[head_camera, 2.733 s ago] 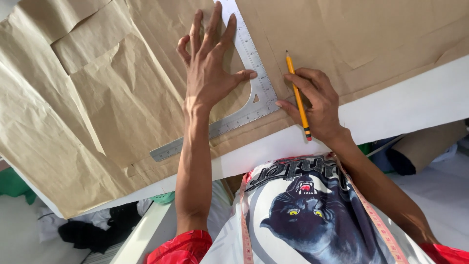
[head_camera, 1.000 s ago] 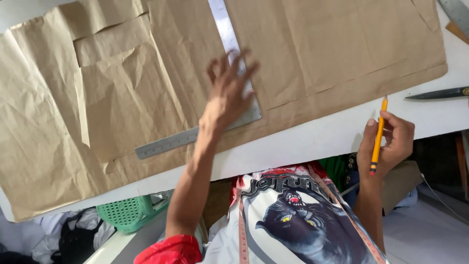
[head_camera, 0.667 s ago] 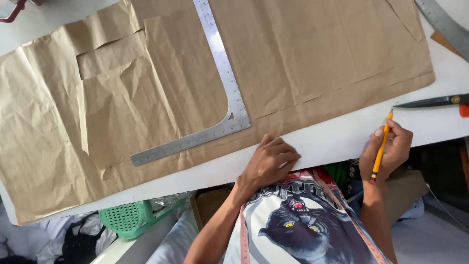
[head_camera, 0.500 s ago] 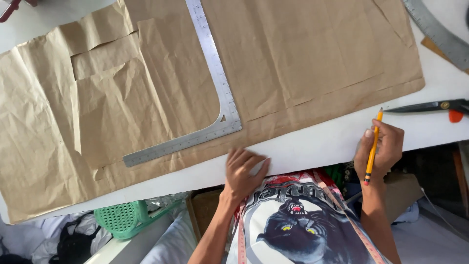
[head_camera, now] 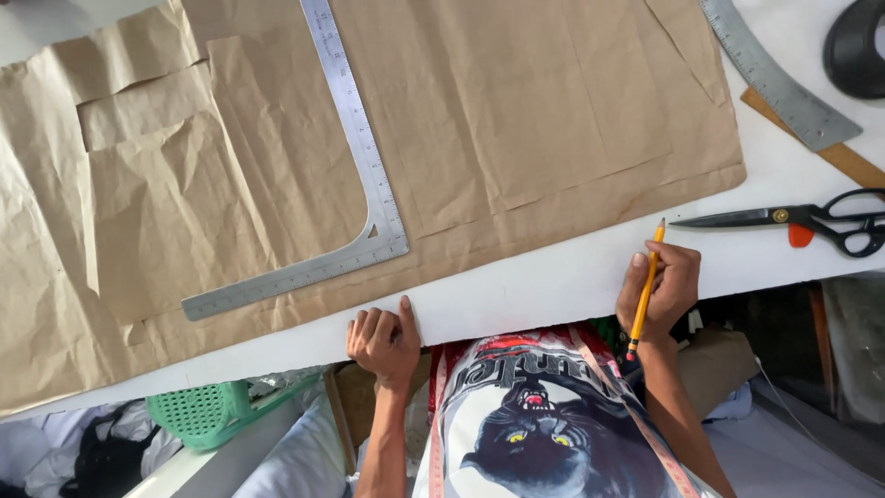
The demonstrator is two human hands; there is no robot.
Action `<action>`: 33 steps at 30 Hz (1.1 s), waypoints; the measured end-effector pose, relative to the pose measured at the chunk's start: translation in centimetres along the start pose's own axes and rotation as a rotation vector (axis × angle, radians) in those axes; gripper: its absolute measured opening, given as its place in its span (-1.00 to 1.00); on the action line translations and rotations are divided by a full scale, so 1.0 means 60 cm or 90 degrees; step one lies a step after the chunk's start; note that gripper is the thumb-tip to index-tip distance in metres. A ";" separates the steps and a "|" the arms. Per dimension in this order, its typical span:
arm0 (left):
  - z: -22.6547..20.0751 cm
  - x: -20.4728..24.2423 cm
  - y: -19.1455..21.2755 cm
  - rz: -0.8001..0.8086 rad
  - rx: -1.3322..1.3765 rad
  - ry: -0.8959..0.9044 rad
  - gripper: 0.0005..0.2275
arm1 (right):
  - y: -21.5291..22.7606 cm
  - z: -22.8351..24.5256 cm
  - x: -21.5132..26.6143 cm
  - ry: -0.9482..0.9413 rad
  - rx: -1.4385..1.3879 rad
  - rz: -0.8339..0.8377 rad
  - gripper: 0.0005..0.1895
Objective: The person uses a set square and a pencil to draw straight lines and mark measurements on a large sheet of brown paper. They repeatedly reposition the ruler to create a pattern layout on the table surface.
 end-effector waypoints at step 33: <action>-0.007 -0.009 0.014 0.003 -0.018 -0.033 -0.51 | -0.003 0.014 0.001 0.013 -0.006 0.025 -0.68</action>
Point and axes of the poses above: each hand's wrist, its own x-axis away from the middle knuckle, its own y-axis out of the back of the hand, z = x × y, the point moved 3 cm from there along -x, towards the middle knuckle
